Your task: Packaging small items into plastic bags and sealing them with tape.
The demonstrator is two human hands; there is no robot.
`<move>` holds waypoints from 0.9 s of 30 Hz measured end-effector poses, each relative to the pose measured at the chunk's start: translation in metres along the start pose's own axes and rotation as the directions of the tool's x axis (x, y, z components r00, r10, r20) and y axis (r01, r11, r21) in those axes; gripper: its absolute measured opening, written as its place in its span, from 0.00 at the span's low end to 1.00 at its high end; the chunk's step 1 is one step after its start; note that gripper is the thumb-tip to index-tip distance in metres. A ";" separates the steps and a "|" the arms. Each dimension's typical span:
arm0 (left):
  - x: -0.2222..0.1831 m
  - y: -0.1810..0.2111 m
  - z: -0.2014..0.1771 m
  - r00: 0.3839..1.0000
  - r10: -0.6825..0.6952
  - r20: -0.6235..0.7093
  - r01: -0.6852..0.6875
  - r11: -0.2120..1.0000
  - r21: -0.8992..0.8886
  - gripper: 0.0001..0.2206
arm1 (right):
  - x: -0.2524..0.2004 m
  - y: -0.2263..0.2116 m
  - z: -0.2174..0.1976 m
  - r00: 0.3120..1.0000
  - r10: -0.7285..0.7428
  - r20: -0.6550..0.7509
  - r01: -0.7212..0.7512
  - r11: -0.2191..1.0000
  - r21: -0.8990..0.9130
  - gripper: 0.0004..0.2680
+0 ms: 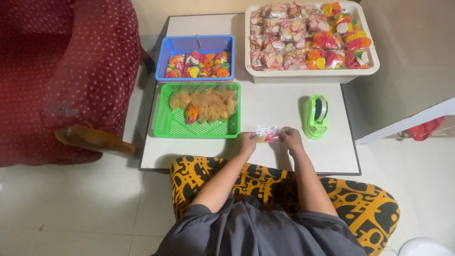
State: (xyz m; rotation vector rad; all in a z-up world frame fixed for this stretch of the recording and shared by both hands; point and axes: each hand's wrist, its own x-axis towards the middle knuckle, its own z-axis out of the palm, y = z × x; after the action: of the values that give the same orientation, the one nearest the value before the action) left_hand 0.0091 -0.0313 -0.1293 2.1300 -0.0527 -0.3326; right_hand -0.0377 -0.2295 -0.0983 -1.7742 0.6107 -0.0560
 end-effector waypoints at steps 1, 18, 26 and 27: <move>-0.004 0.003 -0.003 1.000 0.000 0.001 0.000 1.000 0.001 0.11 | 0.002 0.003 0.001 1.000 0.001 0.000 -0.001 1.000 0.001 0.07; 0.005 -0.020 0.017 0.993 -0.117 0.009 0.118 0.987 -0.108 0.13 | -0.018 -0.022 0.003 0.989 0.141 -0.039 -0.137 0.986 0.094 0.05; 0.005 -0.023 0.016 0.989 -0.150 0.005 0.149 0.978 -0.143 0.12 | -0.009 -0.024 -0.014 0.987 0.077 -0.143 -0.077 0.997 0.004 0.08; 0.004 -0.025 0.017 0.988 -0.154 0.006 0.154 0.978 -0.143 0.12 | -0.018 -0.036 -0.014 0.985 0.069 -0.157 -0.067 0.998 0.019 0.08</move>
State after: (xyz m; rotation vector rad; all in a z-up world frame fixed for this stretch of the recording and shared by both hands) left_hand 0.0064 -0.0320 -0.1599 1.9971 0.1364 -0.4094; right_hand -0.0449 -0.2284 -0.0565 -1.7449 0.7827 -0.1538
